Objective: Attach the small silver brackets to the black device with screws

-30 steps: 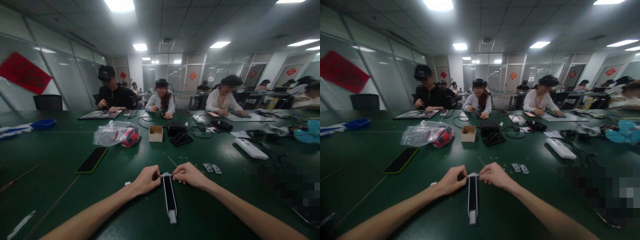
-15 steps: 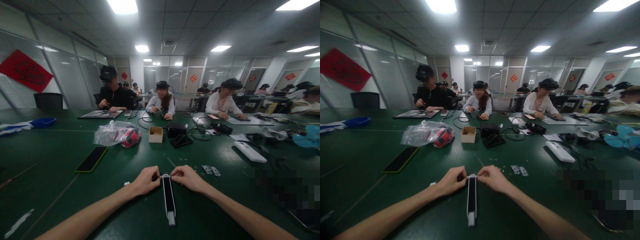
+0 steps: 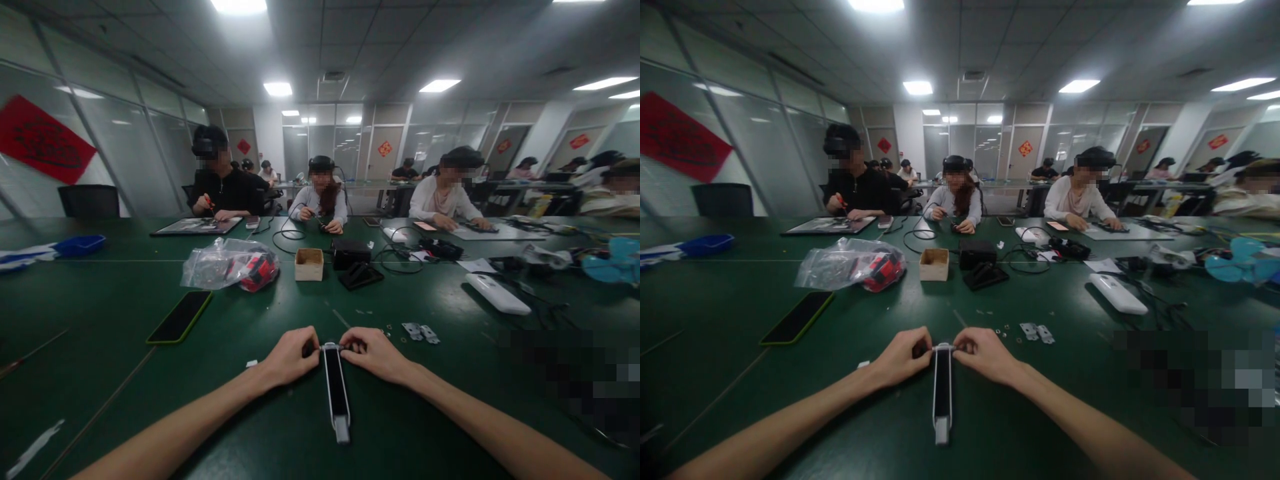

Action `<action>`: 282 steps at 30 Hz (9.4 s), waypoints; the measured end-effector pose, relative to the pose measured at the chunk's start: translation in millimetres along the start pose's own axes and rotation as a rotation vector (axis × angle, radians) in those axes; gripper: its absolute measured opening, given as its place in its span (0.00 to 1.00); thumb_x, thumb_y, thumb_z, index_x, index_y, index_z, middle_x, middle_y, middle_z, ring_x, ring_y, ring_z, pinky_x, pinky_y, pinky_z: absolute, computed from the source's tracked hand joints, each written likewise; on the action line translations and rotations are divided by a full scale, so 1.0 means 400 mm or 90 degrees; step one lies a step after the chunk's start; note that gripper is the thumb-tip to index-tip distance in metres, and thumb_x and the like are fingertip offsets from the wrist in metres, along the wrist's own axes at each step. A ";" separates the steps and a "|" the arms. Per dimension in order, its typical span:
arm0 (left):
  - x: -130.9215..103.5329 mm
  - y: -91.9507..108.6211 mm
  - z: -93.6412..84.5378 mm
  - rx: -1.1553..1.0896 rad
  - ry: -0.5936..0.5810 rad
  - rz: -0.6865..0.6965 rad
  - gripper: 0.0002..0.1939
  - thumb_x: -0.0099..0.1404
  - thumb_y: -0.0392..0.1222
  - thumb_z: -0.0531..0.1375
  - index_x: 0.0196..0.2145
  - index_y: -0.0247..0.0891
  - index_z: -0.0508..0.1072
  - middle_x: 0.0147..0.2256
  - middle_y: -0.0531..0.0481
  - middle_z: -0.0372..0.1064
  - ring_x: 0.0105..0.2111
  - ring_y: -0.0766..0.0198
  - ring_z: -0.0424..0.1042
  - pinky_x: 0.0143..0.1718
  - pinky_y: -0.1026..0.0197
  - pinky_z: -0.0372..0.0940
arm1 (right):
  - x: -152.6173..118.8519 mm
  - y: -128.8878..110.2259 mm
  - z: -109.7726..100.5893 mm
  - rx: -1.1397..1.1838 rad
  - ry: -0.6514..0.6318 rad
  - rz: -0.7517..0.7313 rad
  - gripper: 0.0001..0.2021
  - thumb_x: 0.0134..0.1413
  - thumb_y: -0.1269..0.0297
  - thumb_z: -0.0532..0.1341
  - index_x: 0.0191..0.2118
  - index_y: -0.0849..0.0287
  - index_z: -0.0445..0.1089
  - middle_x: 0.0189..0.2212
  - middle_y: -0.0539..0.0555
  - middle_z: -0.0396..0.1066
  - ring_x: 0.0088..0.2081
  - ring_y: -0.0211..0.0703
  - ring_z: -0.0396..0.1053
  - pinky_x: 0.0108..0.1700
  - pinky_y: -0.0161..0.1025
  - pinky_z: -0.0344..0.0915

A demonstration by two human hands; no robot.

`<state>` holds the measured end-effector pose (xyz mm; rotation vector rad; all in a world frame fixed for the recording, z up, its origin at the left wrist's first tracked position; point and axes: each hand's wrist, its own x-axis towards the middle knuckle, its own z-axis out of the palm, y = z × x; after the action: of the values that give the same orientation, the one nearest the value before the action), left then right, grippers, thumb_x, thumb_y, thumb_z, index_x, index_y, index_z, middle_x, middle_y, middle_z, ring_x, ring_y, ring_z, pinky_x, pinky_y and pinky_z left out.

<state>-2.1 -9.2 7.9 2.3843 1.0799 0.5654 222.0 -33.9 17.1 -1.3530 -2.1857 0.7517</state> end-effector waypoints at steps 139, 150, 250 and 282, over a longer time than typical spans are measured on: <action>0.000 0.000 0.003 0.010 0.022 -0.022 0.04 0.54 0.36 0.58 0.30 0.35 0.70 0.25 0.55 0.64 0.25 0.69 0.62 0.26 0.68 0.56 | -0.003 0.007 0.021 0.017 0.060 -0.013 0.07 0.49 0.67 0.59 0.36 0.60 0.70 0.30 0.51 0.67 0.28 0.37 0.62 0.27 0.33 0.60; -0.003 0.004 -0.001 0.011 0.014 -0.020 0.05 0.56 0.38 0.58 0.31 0.35 0.71 0.26 0.54 0.65 0.26 0.68 0.63 0.26 0.68 0.57 | -0.005 -0.003 0.019 0.039 0.051 -0.035 0.09 0.50 0.72 0.55 0.37 0.59 0.68 0.31 0.51 0.66 0.29 0.37 0.63 0.30 0.33 0.62; -0.018 0.102 -0.062 0.120 -0.002 0.107 0.07 0.63 0.37 0.57 0.39 0.37 0.71 0.37 0.48 0.69 0.34 0.65 0.69 0.36 0.65 0.63 | 0.012 -0.068 0.022 0.388 -0.100 0.055 0.10 0.55 0.60 0.58 0.36 0.62 0.68 0.34 0.51 0.69 0.37 0.41 0.67 0.42 0.37 0.63; 0.002 0.009 -0.064 -0.046 -0.083 -0.043 0.08 0.58 0.39 0.59 0.34 0.35 0.75 0.28 0.53 0.72 0.29 0.67 0.70 0.33 0.69 0.62 | -0.018 0.021 0.005 -0.064 0.018 -0.011 0.08 0.55 0.64 0.55 0.36 0.60 0.69 0.34 0.53 0.68 0.33 0.39 0.64 0.35 0.37 0.62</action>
<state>-13.1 -4.7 30.8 2.2794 1.0603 0.4134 229.2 -37.9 9.2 -1.3831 -2.2371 0.6206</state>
